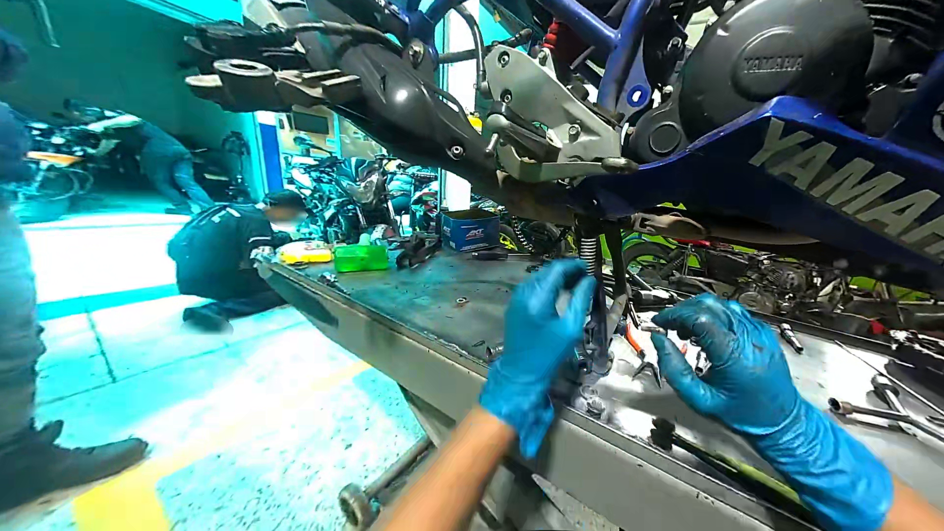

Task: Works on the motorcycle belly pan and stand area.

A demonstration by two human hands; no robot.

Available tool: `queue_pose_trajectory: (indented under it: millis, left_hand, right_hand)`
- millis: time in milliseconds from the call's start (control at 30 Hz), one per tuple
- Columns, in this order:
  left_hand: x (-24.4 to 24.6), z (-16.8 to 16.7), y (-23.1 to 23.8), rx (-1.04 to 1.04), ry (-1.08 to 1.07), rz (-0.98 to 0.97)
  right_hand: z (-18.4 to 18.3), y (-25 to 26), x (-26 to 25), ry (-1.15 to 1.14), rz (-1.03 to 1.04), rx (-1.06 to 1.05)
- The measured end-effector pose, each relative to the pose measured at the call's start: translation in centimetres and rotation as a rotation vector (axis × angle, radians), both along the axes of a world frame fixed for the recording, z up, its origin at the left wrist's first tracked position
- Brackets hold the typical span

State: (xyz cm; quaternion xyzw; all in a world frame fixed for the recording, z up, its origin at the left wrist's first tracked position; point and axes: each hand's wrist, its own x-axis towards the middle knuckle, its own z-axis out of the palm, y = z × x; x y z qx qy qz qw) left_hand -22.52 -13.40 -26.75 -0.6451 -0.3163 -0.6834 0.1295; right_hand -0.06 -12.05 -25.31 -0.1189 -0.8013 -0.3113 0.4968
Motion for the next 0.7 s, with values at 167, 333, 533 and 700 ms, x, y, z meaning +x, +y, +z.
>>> queue_pose_trajectory:
  millis: [167, 333, 533, 700]
  left_hand:
    - [-3.6, 6.4, 5.9, 0.061, 0.312, 0.389]
    - [-4.8, 7.3, 7.4, 0.277, 0.463, 0.421]
    - [-5.0, 8.5, 7.2, 0.324, 0.664, 0.532]
    - [-4.8, 8.5, 7.2, 0.413, 0.731, 0.565]
  right_hand:
    - [-0.4, 3.5, 2.4, -0.01, -0.104, 0.048]
    - [-1.5, 4.5, 2.2, 0.056, -0.045, -0.051]
    - [-1.7, 3.8, 0.8, 0.034, -0.016, -0.045]
    - [-1.7, 3.5, 0.5, 0.028, -0.004, -0.047]
